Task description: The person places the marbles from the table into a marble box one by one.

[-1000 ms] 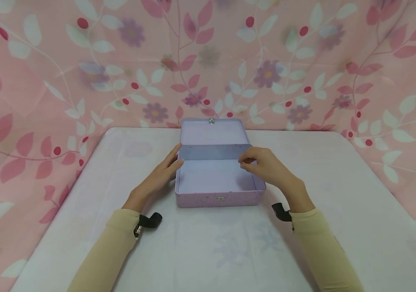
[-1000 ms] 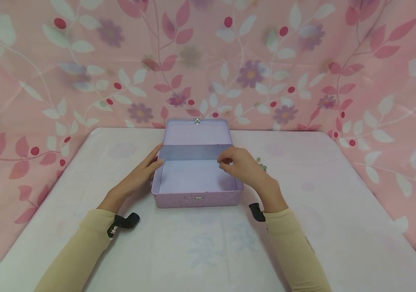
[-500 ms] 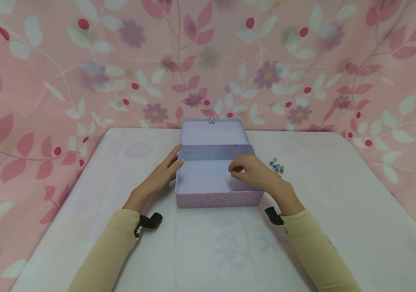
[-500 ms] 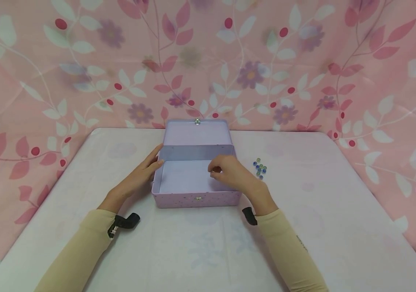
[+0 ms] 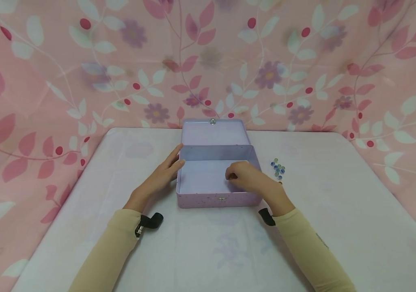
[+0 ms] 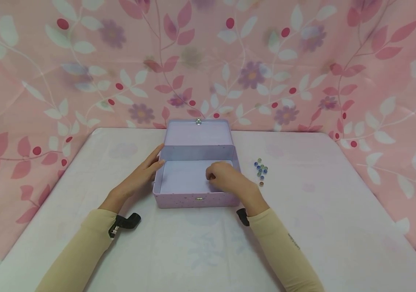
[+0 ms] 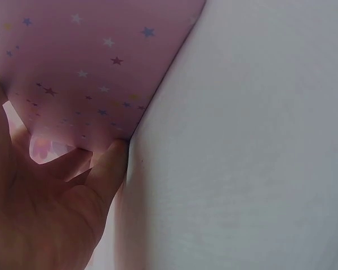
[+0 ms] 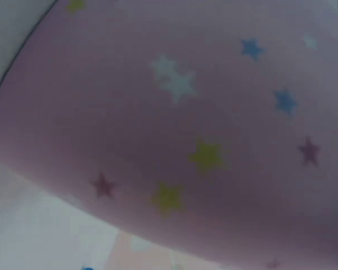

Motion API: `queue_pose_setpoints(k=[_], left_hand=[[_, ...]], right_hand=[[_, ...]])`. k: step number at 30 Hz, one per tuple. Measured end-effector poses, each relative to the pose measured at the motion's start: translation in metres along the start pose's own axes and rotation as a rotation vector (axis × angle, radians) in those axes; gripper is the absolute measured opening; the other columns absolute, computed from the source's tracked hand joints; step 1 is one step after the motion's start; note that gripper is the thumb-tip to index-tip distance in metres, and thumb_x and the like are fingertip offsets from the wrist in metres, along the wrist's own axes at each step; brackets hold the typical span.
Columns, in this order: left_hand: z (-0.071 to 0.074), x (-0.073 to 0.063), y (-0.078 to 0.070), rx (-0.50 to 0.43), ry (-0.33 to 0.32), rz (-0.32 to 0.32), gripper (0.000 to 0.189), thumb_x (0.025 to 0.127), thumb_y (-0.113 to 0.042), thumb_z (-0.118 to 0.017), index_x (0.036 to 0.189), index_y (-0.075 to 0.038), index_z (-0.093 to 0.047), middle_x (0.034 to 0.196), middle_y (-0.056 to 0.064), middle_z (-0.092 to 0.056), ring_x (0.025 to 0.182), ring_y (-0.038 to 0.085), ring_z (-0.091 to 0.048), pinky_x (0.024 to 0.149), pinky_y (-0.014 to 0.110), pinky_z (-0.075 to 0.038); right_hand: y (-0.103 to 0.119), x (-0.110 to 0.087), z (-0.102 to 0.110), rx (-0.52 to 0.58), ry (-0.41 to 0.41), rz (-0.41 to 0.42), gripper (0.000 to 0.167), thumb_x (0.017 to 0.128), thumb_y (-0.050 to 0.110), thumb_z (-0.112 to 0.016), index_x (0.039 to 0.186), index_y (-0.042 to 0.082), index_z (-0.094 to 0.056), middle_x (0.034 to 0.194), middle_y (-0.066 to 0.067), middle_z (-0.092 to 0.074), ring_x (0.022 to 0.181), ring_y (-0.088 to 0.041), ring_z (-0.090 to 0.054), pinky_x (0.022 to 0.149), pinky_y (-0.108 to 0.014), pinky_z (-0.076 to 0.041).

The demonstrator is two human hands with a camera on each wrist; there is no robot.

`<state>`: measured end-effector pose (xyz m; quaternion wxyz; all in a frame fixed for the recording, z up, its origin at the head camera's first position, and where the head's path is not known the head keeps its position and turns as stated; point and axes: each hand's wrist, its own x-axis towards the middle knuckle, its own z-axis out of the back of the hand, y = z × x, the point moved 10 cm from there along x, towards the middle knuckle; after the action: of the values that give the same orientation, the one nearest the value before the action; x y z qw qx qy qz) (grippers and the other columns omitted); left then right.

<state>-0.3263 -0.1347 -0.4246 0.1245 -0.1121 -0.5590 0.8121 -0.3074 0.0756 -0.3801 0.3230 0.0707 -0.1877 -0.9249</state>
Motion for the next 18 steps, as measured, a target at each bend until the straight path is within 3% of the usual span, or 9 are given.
queue_pose_setpoints(k=[10,18], left_hand=[[-0.0006,0.0011,-0.0029,0.006,-0.004,-0.001,0.065,0.102,-0.054,-0.045,0.156,-0.051,-0.009,0.168,0.003,-0.012,0.156,0.022,-0.014,0.116,0.054,-0.035],[-0.0009,0.0007,-0.0012,0.008,-0.005,-0.003,0.066,0.101,-0.056,-0.045,0.156,-0.051,-0.009,0.168,0.005,-0.012,0.156,0.024,-0.013,0.116,0.056,-0.034]], right_hand=[[-0.006,0.0028,-0.0056,-0.056,0.038,-0.059,0.014,0.085,-0.005,-0.063,0.085,0.005,-0.073,0.083,-0.004,-0.069,0.075,-0.015,-0.055,0.071,-0.031,-0.051],[-0.0065,0.0034,-0.0074,-0.071,0.061,-0.078,0.015,0.083,-0.006,-0.063,0.085,0.005,-0.072,0.08,-0.002,-0.067,0.075,-0.016,-0.053,0.071,-0.03,-0.049]])
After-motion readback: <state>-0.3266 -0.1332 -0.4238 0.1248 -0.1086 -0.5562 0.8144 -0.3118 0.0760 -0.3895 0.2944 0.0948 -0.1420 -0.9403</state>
